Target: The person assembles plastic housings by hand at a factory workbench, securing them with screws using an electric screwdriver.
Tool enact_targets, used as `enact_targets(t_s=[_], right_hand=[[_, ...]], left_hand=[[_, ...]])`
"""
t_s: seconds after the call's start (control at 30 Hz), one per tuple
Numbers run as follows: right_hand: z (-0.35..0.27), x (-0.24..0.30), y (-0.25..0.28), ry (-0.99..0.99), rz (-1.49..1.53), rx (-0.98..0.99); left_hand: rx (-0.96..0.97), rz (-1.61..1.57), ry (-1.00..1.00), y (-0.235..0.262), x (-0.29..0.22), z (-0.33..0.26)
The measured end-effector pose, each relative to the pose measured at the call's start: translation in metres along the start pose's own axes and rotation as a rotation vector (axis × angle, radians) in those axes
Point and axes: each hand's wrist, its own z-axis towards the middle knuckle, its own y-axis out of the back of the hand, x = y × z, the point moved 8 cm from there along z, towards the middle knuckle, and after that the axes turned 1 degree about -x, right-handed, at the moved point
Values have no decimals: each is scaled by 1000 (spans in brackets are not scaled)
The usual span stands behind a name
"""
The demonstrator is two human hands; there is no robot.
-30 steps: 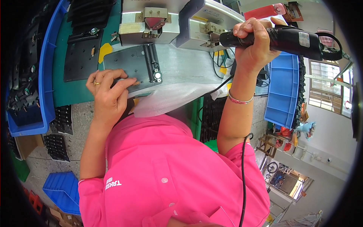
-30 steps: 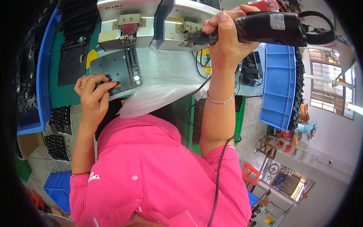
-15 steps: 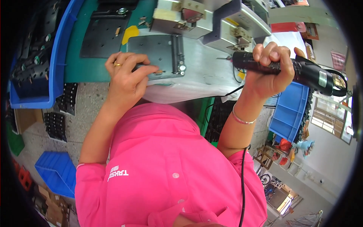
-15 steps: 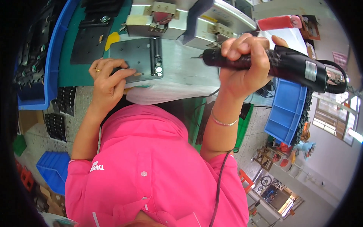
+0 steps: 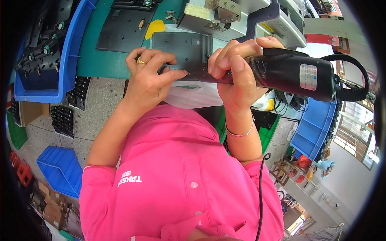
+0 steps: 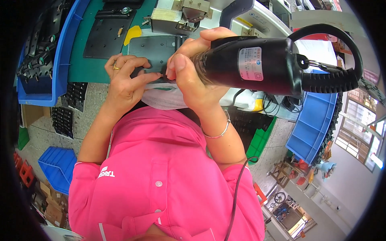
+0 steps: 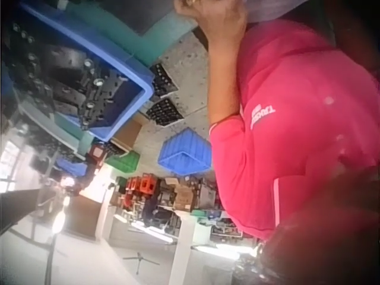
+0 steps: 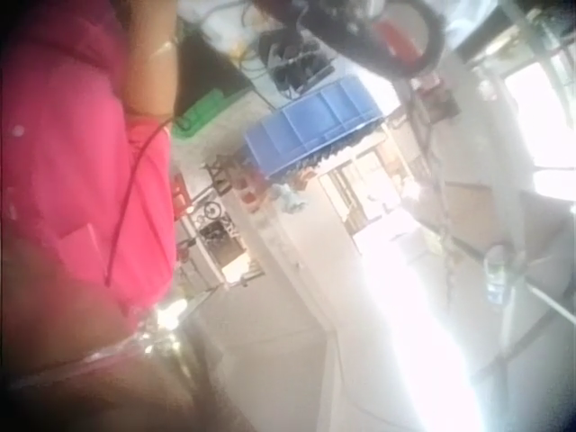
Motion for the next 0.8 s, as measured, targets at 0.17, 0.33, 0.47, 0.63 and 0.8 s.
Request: enact_targets(t_s=[0.17,0.33,0.47,0.63,0.8], right_hand=[[-1,-4,-2,7,-92,77],[0,-7,-8,-1,-146,124],[1,-13,-14,-28,-171,170],[1,-19,-17,-98,-47,8],[2,-18,-25,-89,-327,32]], left_hand=[[7,6,-6,0,0,0],[6,3,-12,-1,1,0],[41,-51,50,-2,5,2],[59,-63,87,-3,8,6],[61,-75,73,-2,3,11]])
